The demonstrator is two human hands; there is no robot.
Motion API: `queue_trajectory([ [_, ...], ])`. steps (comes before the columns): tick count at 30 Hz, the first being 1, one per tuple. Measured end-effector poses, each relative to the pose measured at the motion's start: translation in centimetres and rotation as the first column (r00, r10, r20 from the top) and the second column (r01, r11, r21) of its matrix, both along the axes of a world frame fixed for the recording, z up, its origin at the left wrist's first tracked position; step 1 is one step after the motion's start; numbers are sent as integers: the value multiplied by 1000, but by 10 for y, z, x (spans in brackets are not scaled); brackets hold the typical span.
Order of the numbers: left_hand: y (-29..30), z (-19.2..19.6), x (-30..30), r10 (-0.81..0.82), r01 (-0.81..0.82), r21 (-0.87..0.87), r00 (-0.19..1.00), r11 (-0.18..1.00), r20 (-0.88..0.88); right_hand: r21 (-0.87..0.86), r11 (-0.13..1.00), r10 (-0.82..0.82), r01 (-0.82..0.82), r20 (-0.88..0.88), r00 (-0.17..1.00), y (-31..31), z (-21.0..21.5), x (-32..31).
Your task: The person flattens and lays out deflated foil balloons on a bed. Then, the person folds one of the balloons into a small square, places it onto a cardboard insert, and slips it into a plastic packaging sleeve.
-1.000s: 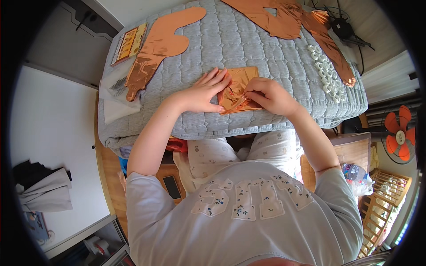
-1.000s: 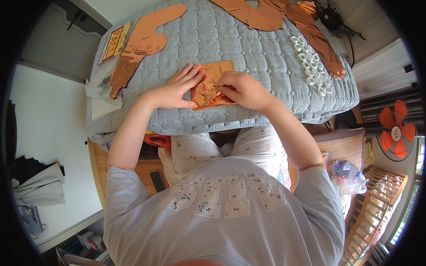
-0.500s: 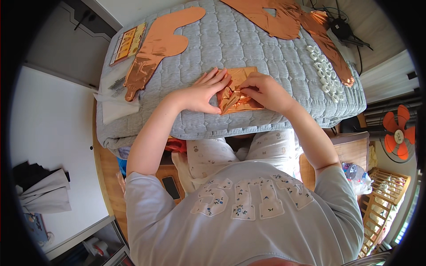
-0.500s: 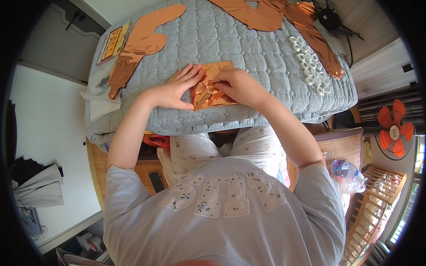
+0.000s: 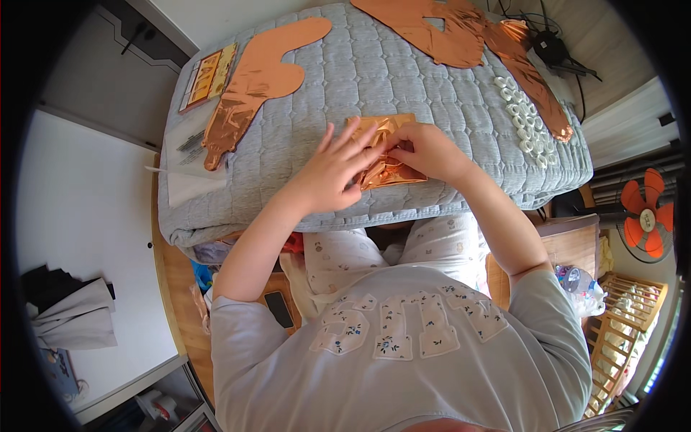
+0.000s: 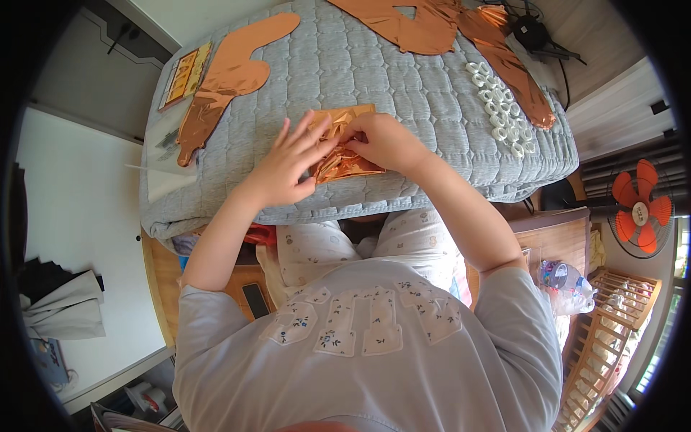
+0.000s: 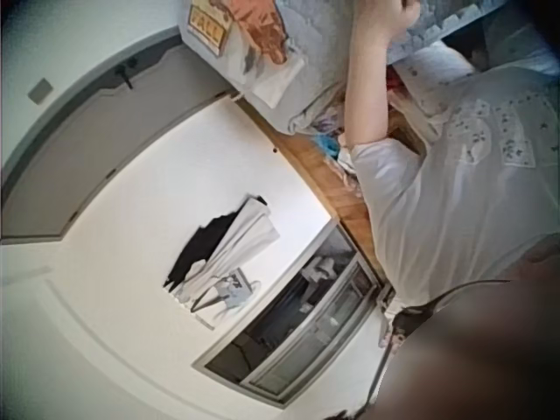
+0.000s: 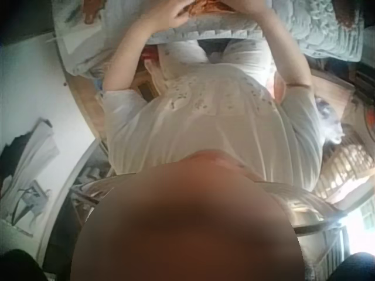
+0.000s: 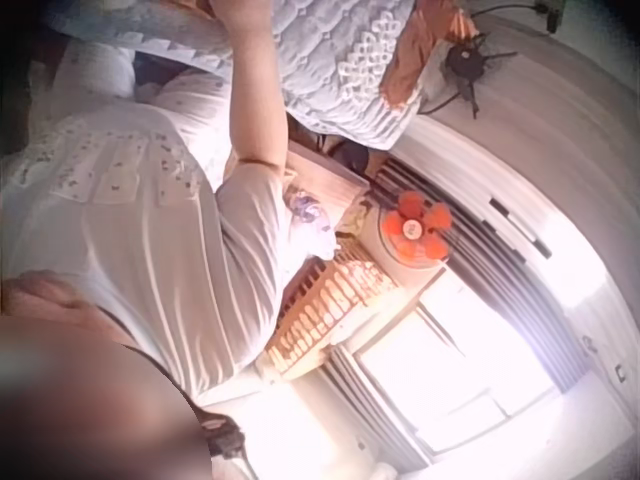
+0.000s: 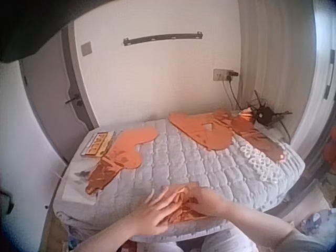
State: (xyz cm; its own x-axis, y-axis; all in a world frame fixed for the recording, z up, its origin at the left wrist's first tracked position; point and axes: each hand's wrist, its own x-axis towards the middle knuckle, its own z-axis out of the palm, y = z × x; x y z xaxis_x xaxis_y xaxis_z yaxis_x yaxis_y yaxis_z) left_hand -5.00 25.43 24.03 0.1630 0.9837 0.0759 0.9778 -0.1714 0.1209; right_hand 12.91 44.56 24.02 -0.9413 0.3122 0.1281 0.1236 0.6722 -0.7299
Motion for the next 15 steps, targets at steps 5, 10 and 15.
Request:
queue_trajectory([
  [5,-13,-8,17,-83,81,20,985,997,151,-67,998,4,2,86,996,-1,6,-1],
  [10,-12,-14,17,-97,96,67,995,993,21,-220,975,4,25,130,992,3,11,0],
  [15,-11,-18,15,-114,112,81,993,990,25,57,997,57,-48,-178,982,1,4,18],
])
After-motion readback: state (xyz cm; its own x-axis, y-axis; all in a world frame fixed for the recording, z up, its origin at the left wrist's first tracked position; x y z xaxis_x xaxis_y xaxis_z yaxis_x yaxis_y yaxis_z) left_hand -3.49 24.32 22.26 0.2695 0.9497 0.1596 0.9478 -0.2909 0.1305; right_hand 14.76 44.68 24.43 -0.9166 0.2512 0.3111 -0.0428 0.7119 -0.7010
